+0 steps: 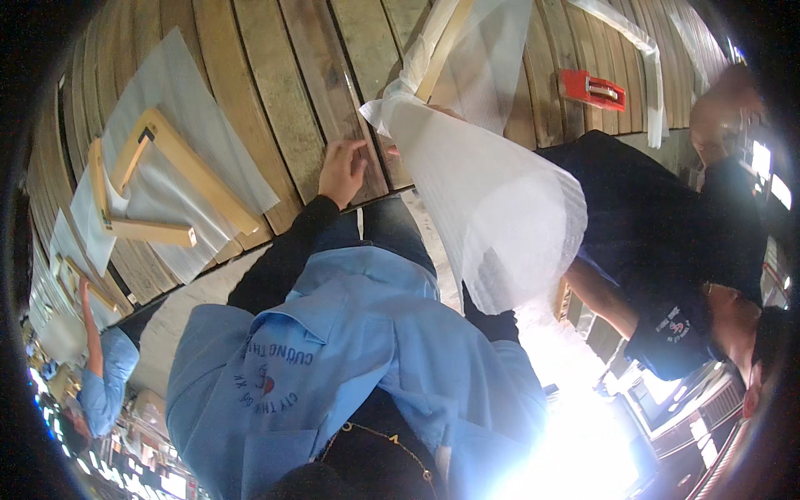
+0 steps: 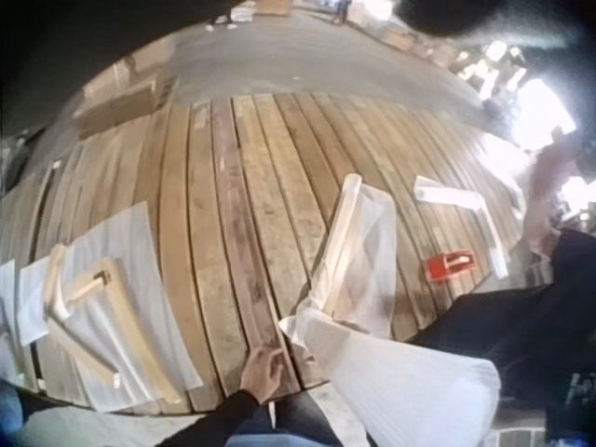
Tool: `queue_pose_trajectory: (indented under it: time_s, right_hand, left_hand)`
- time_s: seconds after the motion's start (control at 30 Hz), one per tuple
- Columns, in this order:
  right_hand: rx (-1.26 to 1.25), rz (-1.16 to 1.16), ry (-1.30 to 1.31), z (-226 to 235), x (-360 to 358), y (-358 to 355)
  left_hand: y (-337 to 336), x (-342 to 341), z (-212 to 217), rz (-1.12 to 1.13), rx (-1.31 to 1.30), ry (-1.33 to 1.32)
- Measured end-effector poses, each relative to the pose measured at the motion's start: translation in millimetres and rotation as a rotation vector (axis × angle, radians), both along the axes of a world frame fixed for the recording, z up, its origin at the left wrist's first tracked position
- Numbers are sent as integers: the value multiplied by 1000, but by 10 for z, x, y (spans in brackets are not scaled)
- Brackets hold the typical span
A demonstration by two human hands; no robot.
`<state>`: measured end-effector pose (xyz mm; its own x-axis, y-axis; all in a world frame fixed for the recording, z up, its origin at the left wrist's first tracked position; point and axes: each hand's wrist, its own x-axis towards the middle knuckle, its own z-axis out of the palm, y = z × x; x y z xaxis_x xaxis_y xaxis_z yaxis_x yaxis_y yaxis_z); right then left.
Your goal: The person wraps wooden chair frames in bubble wrap and secures them with tape. They repeatedly pick up frames, cover them with protective film, and seal the edges using a tape dispenser.
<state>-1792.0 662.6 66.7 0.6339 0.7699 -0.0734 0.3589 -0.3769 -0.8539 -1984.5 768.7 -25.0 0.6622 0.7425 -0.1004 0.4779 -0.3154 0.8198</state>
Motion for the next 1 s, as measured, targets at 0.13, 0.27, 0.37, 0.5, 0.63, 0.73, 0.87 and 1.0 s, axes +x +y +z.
queue_pose_trajectory:
  time_s: [0.13,0.27,0.37,0.5,0.63,0.73,0.87,1.0]
  right_hand:
    - [-13,-37,29,87,18,-90]
    - [-15,53,135,161,124,76]
    - [-42,164,177,451,298,183]
    - [14,427,16,767,509,317]
    - [318,729,94,754,582,570]
    - [30,688,-95,522,638,491]
    - [280,-296,66,99,1902,155]
    - [480,-1334,16,-744,3799,-694]
  left_hand:
    - [637,492,1167,-86,-184,-456]
    - [1039,964,1632,-761,132,-490]
    - [1105,1063,1215,-852,-243,-410]
    - [1141,873,958,-670,-679,-247]
    - [1090,725,832,-320,-940,-238]
    - [983,695,736,-111,-1030,-273]
    - [936,557,757,90,-1056,-301]
    - [845,691,704,109,-1101,-302]
